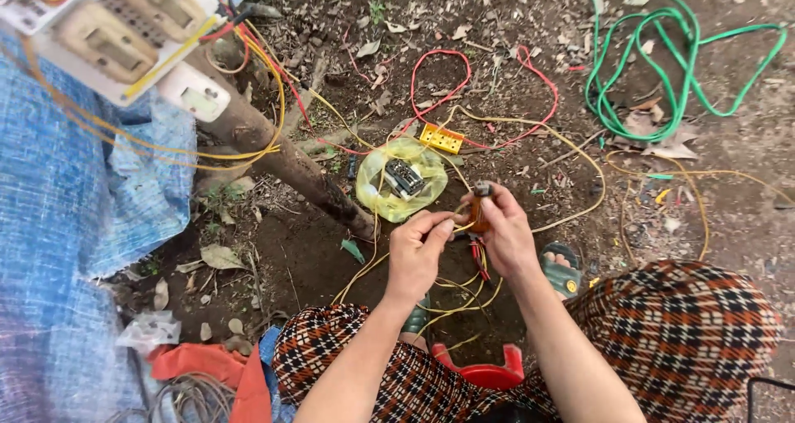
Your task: Stripping and connecting electrical wires outdoors near a makeshift power distribution point.
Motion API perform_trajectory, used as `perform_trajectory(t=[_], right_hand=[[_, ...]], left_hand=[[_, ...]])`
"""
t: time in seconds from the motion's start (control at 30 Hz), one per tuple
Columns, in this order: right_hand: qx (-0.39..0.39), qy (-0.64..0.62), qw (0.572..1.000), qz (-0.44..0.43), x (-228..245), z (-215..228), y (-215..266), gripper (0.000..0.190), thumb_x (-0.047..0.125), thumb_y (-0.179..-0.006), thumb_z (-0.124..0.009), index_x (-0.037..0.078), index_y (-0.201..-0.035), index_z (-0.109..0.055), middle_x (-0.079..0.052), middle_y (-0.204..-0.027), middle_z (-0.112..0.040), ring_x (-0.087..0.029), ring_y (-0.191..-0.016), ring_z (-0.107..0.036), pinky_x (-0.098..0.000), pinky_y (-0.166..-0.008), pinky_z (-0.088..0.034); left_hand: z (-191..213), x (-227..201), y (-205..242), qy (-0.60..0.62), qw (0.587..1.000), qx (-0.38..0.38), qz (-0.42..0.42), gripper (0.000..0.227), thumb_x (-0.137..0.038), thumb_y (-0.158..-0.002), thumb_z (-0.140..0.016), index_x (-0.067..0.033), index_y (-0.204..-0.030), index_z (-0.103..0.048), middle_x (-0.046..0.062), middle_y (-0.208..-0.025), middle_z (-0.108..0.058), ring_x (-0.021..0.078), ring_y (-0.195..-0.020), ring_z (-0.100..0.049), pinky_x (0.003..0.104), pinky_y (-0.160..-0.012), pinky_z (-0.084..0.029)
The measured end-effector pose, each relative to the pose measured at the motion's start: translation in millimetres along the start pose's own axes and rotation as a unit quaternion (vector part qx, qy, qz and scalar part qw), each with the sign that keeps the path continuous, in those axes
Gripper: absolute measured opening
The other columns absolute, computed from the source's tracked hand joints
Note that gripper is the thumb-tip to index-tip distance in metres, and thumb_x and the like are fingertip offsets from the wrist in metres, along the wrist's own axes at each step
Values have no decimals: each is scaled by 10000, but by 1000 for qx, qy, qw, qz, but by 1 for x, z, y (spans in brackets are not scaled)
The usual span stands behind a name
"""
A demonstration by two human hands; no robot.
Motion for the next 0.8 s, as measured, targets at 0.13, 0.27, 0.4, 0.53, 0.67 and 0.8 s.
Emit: perform_trajectory(t=[0.13,0.27,0.4,0.53,0.67,0.8], right_hand=[[27,9,999,-35,11,-11,25,321,261,-1041,-522,105,-1316,-572,-235,-976,-704,-254,-734,-705,-325,-579,-583],[-27,52,994,-88,5,-6,38,555,518,-1019,-516,4,-960,-719,-194,-619,-657,-192,-466,-576,-266,-413,-408],[-54,87,990,-92,11,-9,47,469,441,-979,-581,18,-841,-731,-175,-528,-617,-194,-369,-543,-266,-349,-369],[-109,96,980,-136,24,-18,54,419,349,-944,-526,0,-799,-708,-197,-558,-627,-197,-412,-557,-242,-369,-327],[-100,116,979,-132,31,-23,57,370,298,-922,-533,-1,-789,-707,-207,-566,-620,-201,-419,-520,-244,-378,-288],[-90,123,982,-111,27,-19,58,345,305,-899,-530,23,-794,-700,-215,-589,-632,-216,-445,-549,-251,-370,-296]], left_hand=[[3,8,12,142,982,-1,128,169,-47,-923,-689,12,-1059,-770,125,-614,-673,49,-488,-480,174,-430,-383],[2,22,19,203,957,53,202,121,-93,-953,-686,10,-1002,-724,166,-641,-693,56,-434,-463,146,-385,-307],[-2,27,26,201,947,86,237,92,-87,-957,-677,-7,-957,-724,155,-614,-685,56,-401,-448,139,-371,-285],[-4,28,31,206,935,121,260,111,-86,-958,-670,3,-939,-732,153,-596,-664,59,-401,-439,138,-373,-276],[-6,32,33,216,928,135,272,105,-97,-966,-685,-3,-943,-727,160,-584,-648,77,-398,-407,146,-373,-252],[-8,32,32,215,925,140,279,99,-92,-963,-681,-3,-946,-719,157,-578,-640,73,-398,-399,141,-370,-241]])
Point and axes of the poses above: each hand's wrist, its own y-axis away from the middle knuckle, its own z-axis out of the back of the hand, x = y × z, the point moved 3 cm from there along -y, towards the middle knuckle
